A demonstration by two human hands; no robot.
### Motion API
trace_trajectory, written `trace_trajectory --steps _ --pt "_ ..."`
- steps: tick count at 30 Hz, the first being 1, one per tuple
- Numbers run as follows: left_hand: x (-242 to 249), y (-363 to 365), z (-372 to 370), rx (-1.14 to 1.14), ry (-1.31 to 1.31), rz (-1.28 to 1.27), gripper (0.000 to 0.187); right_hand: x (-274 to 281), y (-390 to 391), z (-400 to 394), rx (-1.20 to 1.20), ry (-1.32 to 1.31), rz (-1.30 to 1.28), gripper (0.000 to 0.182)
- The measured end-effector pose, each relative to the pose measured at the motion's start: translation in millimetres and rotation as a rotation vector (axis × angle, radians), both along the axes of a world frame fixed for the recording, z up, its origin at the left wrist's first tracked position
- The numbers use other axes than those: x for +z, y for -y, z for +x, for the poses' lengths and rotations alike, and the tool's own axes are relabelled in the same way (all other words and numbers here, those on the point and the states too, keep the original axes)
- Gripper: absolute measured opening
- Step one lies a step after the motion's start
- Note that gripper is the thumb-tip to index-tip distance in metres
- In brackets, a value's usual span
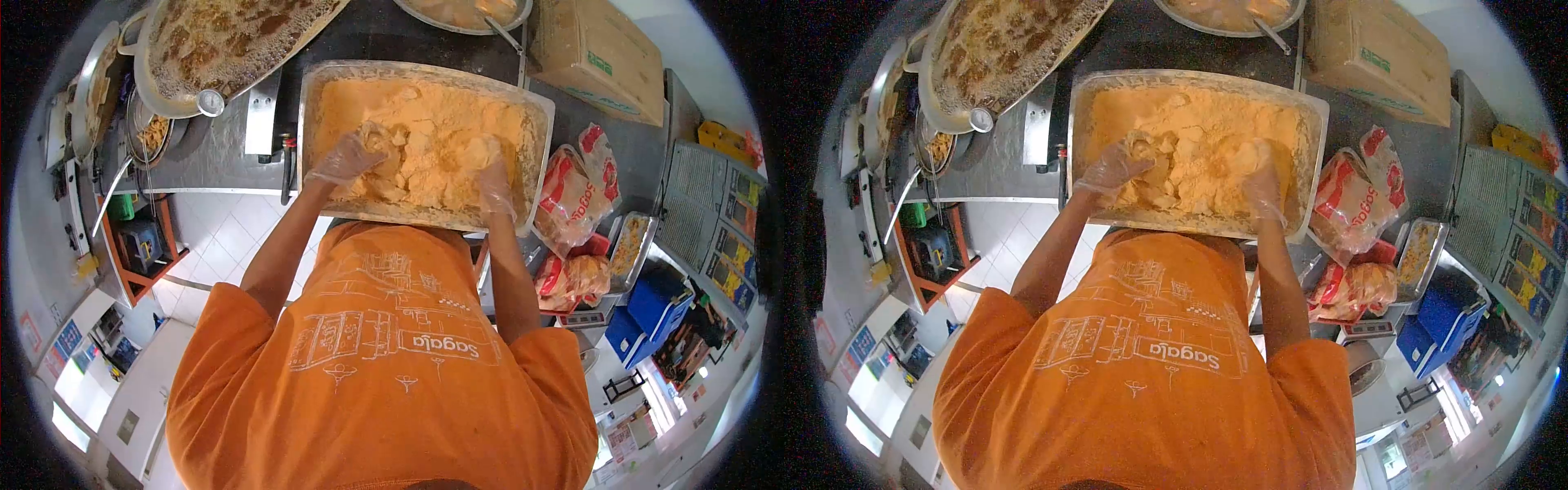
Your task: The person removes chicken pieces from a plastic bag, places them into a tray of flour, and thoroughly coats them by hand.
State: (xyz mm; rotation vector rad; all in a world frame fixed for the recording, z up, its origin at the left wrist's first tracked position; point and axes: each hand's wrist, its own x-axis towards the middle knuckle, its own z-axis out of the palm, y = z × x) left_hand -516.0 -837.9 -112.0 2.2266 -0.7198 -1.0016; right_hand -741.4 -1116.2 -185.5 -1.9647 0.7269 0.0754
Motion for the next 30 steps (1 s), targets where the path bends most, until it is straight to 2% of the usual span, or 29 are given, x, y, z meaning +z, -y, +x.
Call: trace_trajectory --steps 2,5,7,9,10,11,12,14,17,19,20,21,23,26,29,30 --pt "14.1 -3.2 -2.7 -0.005 0.079 -0.007 0.06 -6.4 16.2 -19.5 0.157 -0.18 -0.486 0.062" --pt "-11.3 -11.7 -0.5 -0.068 0.2 -0.004 0.052 -19.3 33.5 -27.9 0.034 0.148 -0.306 0.035" --pt "-38.2 -32.6 8.0 -0.269 0.337 0.126 0.062 -18.3 27.8 -27.8 0.221 -0.187 -0.498 0.033" --pt "-45.3 -36.6 15.0 -0.133 0.167 0.179 0.072 -10.3 11.3 -17.3 0.323 -0.458 -0.516 0.037" --pt "-43.3 -33.8 17.5 0.106 -0.074 0.164 0.076 -2.3 -4.8 -2.1 0.334 -0.557 -0.442 0.04" --pt "-38.3 -31.4 17.5 0.249 -0.215 0.16 0.079 0.5 -13.9 6.8 0.346 -0.654 -0.364 0.044" --pt "-33.5 -28.9 17.5 0.404 -0.342 0.154 0.083 -22.0 -19.0 4.9 0.252 -0.687 -0.323 0.047" --pt "-17.5 -19.1 6.7 0.527 -0.398 0.166 0.088 -86.4 -30.0 -4.6 0.068 -0.751 -0.24 0.053" --pt "2.5 -13.8 -13.3 0.774 -0.803 -0.092 0.066 -51.6 -46.0 -1.0 0.19 -0.608 -0.296 0.047" --pt "13.3 -11.2 -20.5 0.931 -1.063 -0.279 0.051 -70.2 -25.1 -28.7 0.127 -0.228 0.002 0.039" --pt "14.4 -10.2 -23.6 1.008 -1.194 -0.376 0.044 -62.6 -27.4 -32.5 0.116 -0.152 -0.07 0.036" --pt "12.7 -9.3 -25.9 0.996 -1.229 -0.422 0.044 -54.9 -29.6 -36.3 0.104 -0.079 -0.147 0.035" --pt "6.7 -8.2 -31.7 0.975 -1.298 -0.519 0.044 45.4 -70.4 -4.9 0.123 -0.149 -0.741 0.037" --pt "75.5 10.2 -22.0 0.867 -1.096 -0.092 0.05 116.4 -94.9 23.3 0.24 0.239 -0.657 0.04" --pt "55.1 18.1 -37.3 0.73 -1.231 -0.309 0.049 134.6 -100.3 42.5 0.153 0.456 -0.364 0.046" --pt "49.2 21.7 -39.3 0.704 -1.234 -0.282 0.048 133.8 -95.2 43.5 0.26 0.398 -0.482 0.047"
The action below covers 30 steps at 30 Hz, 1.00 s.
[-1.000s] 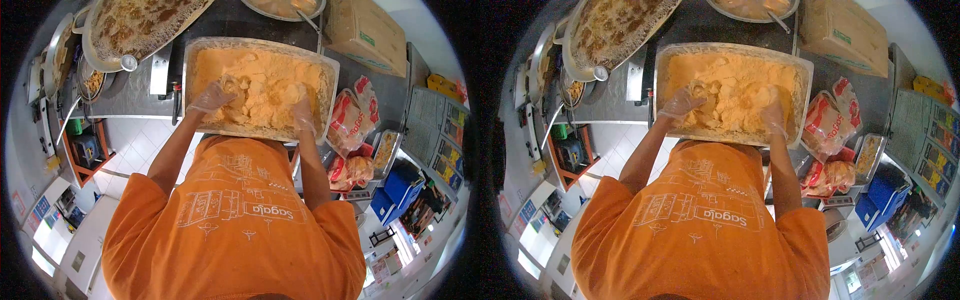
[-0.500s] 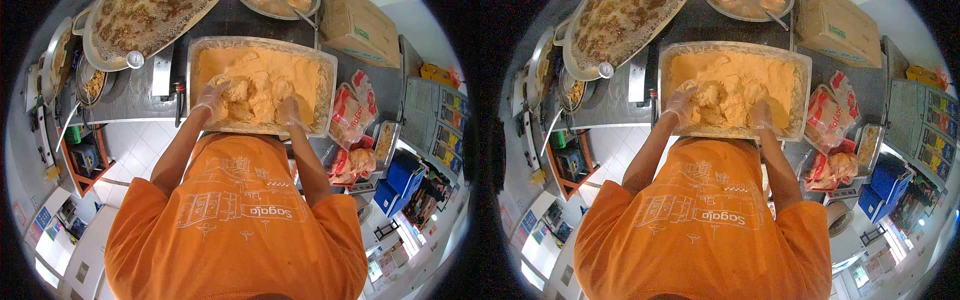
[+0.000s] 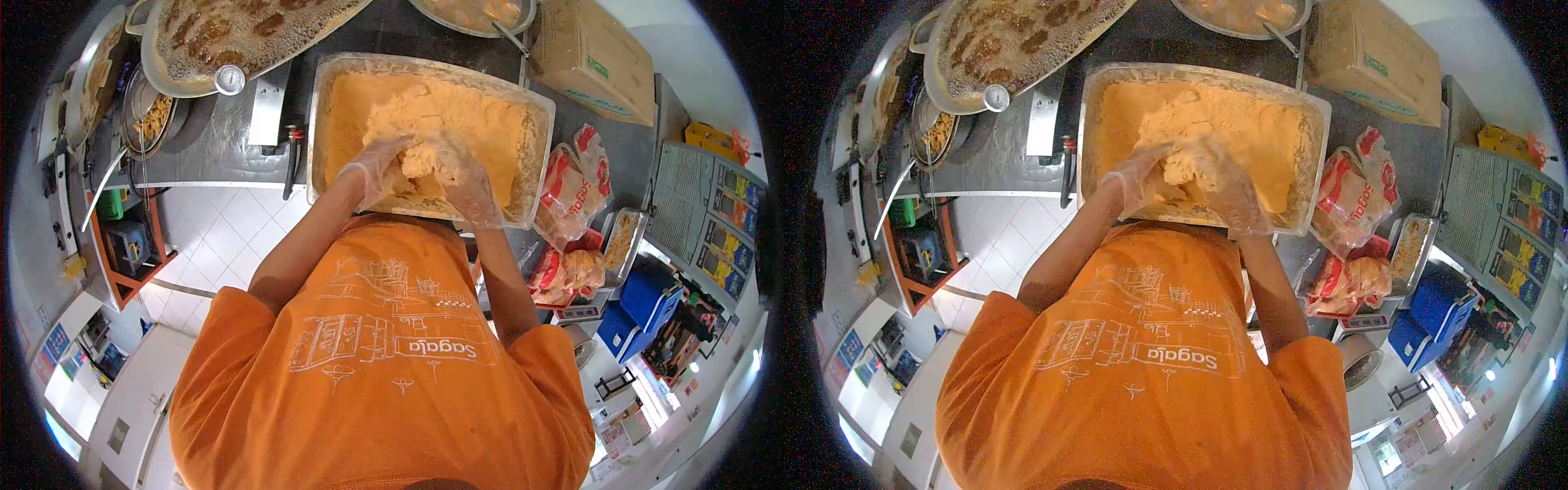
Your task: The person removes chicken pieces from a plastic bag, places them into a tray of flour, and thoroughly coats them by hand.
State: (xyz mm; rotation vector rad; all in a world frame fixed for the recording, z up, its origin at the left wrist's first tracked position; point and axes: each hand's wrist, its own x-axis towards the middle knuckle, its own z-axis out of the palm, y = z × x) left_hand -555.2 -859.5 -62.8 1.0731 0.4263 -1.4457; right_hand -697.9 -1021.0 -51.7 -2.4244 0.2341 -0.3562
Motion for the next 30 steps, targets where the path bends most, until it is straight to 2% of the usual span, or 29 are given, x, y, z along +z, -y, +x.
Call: trace_trajectory --steps 2,5,8,11,13,14,15,17,19,20,21,22,23,24,25,26,28,29,30 --pt "7.7 8.5 0.2 -0.069 -0.001 0.014 0.047 3.0 9.6 3.0 0.127 -0.119 -0.281 0.05" --pt "13.5 9.6 -2.4 0.019 0.046 0.117 0.055 36.9 24.5 14.9 0.095 -0.068 0.06 0.048" --pt "-12.3 -6.7 8.6 -0.258 0.684 0.206 0.057 39.0 35.3 16.5 -0.043 -0.068 0.154 0.042" --pt "9.6 -23.9 22.6 -0.418 0.751 0.511 0.059 2.0 66.9 14.2 0.057 0.02 -0.287 0.037" --pt "-50.7 -62.7 10.4 -0.668 1.243 0.575 0.055 12.7 84.8 23.9 0.034 -0.111 -0.124 0.038" --pt "-61.3 -72.0 7.7 -0.719 1.335 0.591 0.052 23.5 94.3 31.1 0.025 -0.179 -0.044 0.038" --pt "-71.7 -81.1 5.2 -0.766 1.429 0.612 0.05 29.9 108.7 38.7 0.008 -0.107 0.048 0.038" --pt "-61.7 -81.8 3.2 -0.752 1.313 0.646 0.047 39.7 142.2 60.6 -0.024 0.036 0.239 0.039" --pt "-34.4 -74.7 0.3 -0.815 1.195 0.705 0.048 61.6 169.0 96.1 -0.115 0.073 0.256 0.027" --pt "-25.1 -70.1 0.2 -0.867 1.132 0.74 0.05 89.9 166.1 119.1 -0.309 -0.065 0.588 0.024" --pt "-27.6 -68.8 -2.0 -0.853 1.068 0.763 0.051 99.7 173.4 139.2 -0.402 -0.077 0.623 0.021" --pt "-30.0 -67.6 -4.2 -0.839 1.004 0.787 0.052 76.0 206.6 159.8 -0.326 0.011 0.303 0.022" --pt "-37.1 -72.5 -17.2 -0.981 1.081 0.857 0.053 48.4 241.0 185.7 -0.246 0.099 -0.014 0.023" --pt "-48.7 -77.6 -30.2 -1.124 1.154 0.923 0.053 39.9 250.7 211.7 -0.283 0.075 -0.05 0.028" --pt "-74.2 -92.8 -42.0 -0.998 1.403 0.876 0.046 30.6 259.4 237.8 -0.32 0.05 -0.085 0.034" --pt "-69.3 -91.3 -45.4 -0.762 1.321 0.833 0.045 -0.5 290.0 273.9 -0.215 0.023 -0.012 0.04" --pt "-45.6 -76.1 -45.5 -0.367 1.146 0.745 0.045 -5.5 299.1 301.6 0.018 -0.098 -0.374 0.035" --pt "-32.0 -68.0 -45.4 -0.2 1.062 0.705 0.047 44.3 262.0 305.7 0.152 -0.195 -0.804 0.025" --pt "-16.0 -58.5 -42.6 -0.104 0.983 0.677 0.049 69.4 241.6 306.6 0.29 -0.286 -1.233 0.02"
